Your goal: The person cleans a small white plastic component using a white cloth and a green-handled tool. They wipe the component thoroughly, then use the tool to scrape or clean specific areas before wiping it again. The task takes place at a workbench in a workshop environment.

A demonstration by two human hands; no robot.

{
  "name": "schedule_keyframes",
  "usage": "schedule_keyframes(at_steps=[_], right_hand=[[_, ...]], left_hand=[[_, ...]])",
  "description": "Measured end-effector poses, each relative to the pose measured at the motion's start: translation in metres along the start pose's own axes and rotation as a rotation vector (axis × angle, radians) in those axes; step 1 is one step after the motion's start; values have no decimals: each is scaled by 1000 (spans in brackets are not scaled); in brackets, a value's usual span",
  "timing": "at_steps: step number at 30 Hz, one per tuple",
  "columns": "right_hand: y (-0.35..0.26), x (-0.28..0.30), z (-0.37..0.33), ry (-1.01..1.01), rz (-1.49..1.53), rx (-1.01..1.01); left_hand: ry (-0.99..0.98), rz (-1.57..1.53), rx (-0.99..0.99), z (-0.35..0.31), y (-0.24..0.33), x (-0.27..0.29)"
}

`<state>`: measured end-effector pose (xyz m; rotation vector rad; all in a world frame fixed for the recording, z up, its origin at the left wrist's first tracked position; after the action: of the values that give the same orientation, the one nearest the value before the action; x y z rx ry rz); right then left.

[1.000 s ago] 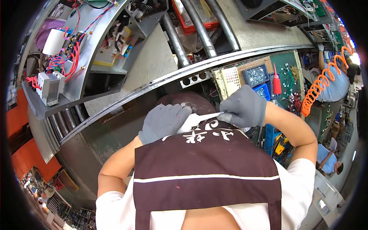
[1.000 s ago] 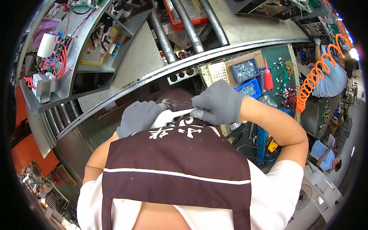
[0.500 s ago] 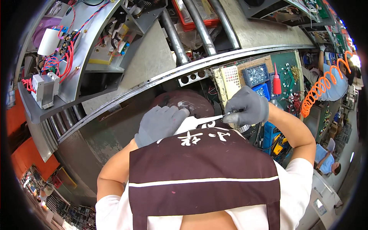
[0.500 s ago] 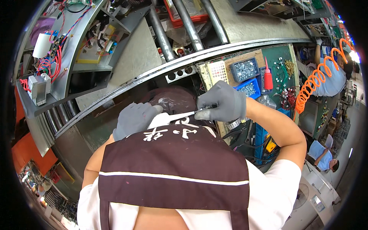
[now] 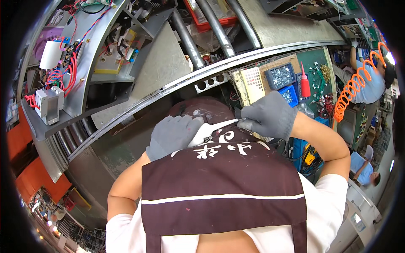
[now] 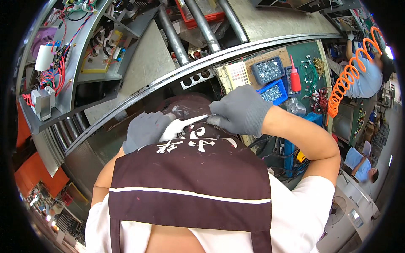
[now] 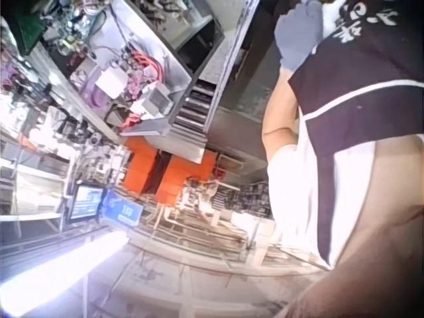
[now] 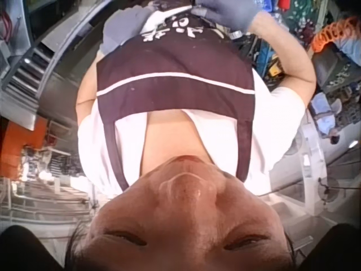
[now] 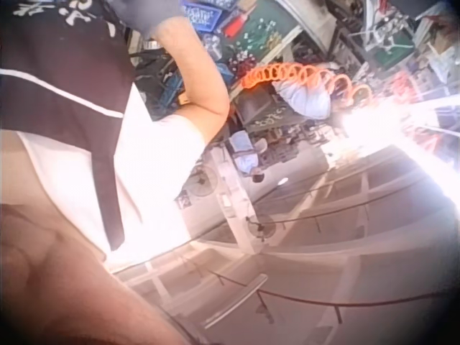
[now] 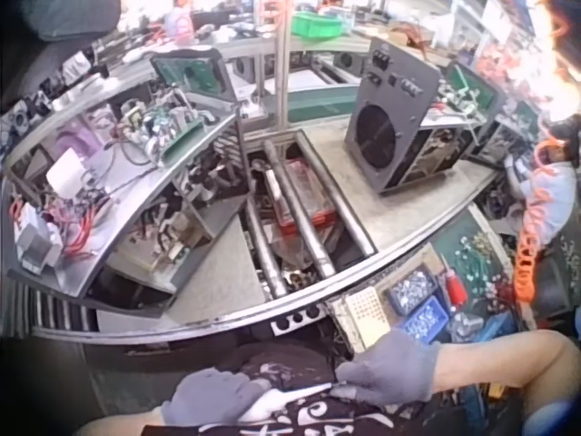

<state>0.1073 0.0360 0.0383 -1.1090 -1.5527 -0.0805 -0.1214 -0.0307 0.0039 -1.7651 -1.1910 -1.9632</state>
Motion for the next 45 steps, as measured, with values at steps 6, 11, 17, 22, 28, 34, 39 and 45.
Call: schedule_keyframes(at_steps=[6, 11, 17, 22, 28, 34, 39, 45], right_hand=[[9, 3, 6, -279, 121, 84], [20, -11, 6, -439, 622, -56], [32, -32, -3, -413, 903, -172], [38, -39, -11, -400, 1071, -227], [54, -36, -21, -367, 1199, -236], [47, -18, -21, -135, 937, -193], [33, -4, -22, 105, 569, -41], [25, 4, -21, 192, 357, 9]], left_hand=[[-1, 66, -59, -2, 3, -3], [18, 58, -34, -5, 5, 1], [44, 81, -12, -9, 4, 0], [37, 77, -5, -7, 3, -1], [97, -15, 14, -7, 3, 1], [102, -53, 72, -7, -2, 1], [86, -64, 97, -5, -3, 3], [91, -20, 68, -6, -5, -2]])
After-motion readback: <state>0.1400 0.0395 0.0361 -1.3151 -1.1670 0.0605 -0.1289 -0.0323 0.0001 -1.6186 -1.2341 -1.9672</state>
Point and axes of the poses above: each hand's wrist, its own z-axis towards the middle knuckle, its own x-axis out of the back of the hand, y = z × x, the point moved 3 cm from there along z, towards the middle knuckle, and after that the axes turned 8 degrees about -x, right-handed, at the moved point
